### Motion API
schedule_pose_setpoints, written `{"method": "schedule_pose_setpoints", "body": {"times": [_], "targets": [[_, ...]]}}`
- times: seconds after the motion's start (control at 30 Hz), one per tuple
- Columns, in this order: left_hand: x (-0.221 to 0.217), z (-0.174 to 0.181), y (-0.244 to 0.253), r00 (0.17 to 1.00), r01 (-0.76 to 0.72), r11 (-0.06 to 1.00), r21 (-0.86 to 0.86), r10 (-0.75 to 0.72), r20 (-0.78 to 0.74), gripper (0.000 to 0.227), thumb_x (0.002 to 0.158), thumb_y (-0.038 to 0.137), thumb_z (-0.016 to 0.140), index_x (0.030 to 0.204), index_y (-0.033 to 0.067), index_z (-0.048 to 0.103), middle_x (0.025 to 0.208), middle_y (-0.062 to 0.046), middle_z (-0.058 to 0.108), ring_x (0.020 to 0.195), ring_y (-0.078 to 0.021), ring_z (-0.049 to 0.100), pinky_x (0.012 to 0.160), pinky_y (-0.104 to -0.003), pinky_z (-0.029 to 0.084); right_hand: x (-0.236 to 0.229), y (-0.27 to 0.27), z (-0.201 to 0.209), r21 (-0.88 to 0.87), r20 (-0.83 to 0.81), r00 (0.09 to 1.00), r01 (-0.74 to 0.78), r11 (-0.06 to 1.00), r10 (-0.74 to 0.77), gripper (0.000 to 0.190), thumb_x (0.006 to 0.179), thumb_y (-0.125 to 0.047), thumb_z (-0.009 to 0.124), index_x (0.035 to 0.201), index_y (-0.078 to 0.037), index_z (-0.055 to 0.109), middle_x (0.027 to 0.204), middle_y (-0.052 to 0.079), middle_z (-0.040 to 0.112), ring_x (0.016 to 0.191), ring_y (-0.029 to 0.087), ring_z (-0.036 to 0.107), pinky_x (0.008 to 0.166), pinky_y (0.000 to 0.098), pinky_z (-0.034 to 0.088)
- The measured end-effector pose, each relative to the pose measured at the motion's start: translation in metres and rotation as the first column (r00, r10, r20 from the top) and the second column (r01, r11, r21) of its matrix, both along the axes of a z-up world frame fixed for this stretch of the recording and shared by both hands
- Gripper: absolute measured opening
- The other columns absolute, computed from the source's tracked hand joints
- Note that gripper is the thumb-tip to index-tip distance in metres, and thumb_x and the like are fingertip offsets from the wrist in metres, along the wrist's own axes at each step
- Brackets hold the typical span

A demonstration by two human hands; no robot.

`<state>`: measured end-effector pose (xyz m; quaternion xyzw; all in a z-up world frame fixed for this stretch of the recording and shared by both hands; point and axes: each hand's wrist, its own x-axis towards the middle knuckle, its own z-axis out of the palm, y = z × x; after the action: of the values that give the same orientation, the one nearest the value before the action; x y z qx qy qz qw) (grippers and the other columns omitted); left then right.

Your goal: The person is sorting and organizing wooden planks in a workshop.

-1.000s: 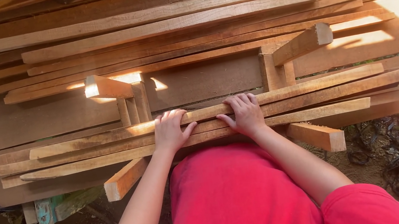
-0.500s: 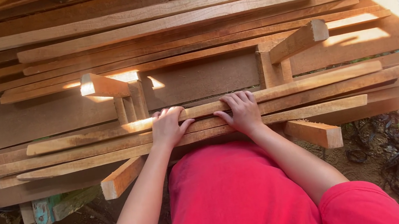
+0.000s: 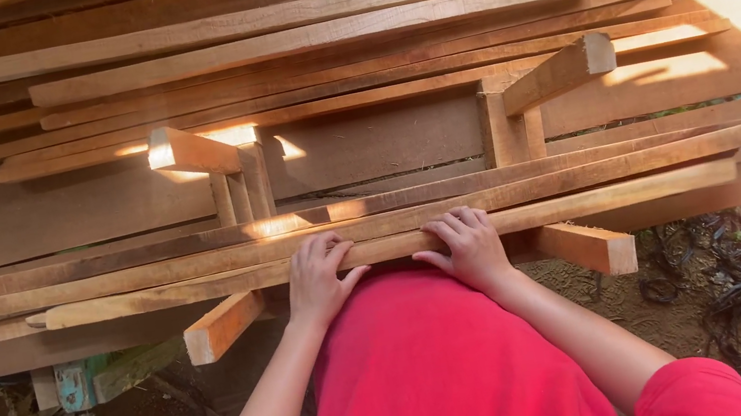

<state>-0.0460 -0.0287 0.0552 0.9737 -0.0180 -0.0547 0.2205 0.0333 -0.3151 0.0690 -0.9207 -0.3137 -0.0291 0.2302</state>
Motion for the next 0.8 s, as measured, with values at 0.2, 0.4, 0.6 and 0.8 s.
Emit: {"method": "schedule_pose_setpoints", "body": {"times": [0.2,0.4,0.6,0.8], "targets": [[-0.008,-0.031,0.005,0.997,0.051,0.995,0.088,-0.045,-0.068,0.052,0.077,0.048,0.081,0.124,0.0318,0.066,0.123,0.01,0.059,0.128,-0.0157,0.052,0.103,-0.037,0.044,0.01,0.003,0.006,-0.042,-0.14,0.986,-0.096,0.994,0.09,0.041,0.081,-0.042,0.081,0.115,-0.019,0.072,0.107,-0.001,0.068,0.105,0.022,0.063,0.088,0.0372,0.05],[0.003,-0.017,-0.009,0.965,0.026,1.0,0.017,-0.02,-0.26,0.048,0.081,0.041,0.077,0.12,0.0258,0.054,0.115,0.005,0.065,0.116,-0.0184,0.063,0.102,-0.039,0.042,0.005,0.006,-0.001,-0.151,-0.166,0.983,-0.102,0.983,0.076,0.048,0.069,-0.037,0.085,0.106,-0.02,0.059,0.098,0.0,0.06,0.092,0.024,0.066,0.079,0.0373,0.055],[0.016,0.03,-0.008,0.914,0.05,0.996,-0.077,-0.077,-0.399,0.041,0.092,0.039,0.07,0.129,0.0232,0.064,0.127,0.003,0.067,0.127,-0.019,0.058,0.106,-0.039,0.041,0.012,0.003,0.027,-0.037,-0.437,0.896,-0.11,0.993,0.083,0.037,0.085,-0.038,0.078,0.103,-0.017,0.054,0.095,0.008,0.072,0.096,0.029,0.072,0.092,0.0414,0.049],[0.016,0.036,-0.01,0.956,0.025,0.998,-0.053,-0.04,-0.291,0.05,0.086,0.037,0.078,0.132,0.0265,0.064,0.127,0.007,0.064,0.125,-0.0174,0.057,0.108,-0.039,0.038,0.012,0.008,0.026,-0.081,-0.313,0.947,-0.097,0.992,0.067,0.038,0.075,-0.034,0.085,0.099,-0.02,0.059,0.107,-0.001,0.072,0.106,0.022,0.065,0.091,0.0379,0.046]]}}
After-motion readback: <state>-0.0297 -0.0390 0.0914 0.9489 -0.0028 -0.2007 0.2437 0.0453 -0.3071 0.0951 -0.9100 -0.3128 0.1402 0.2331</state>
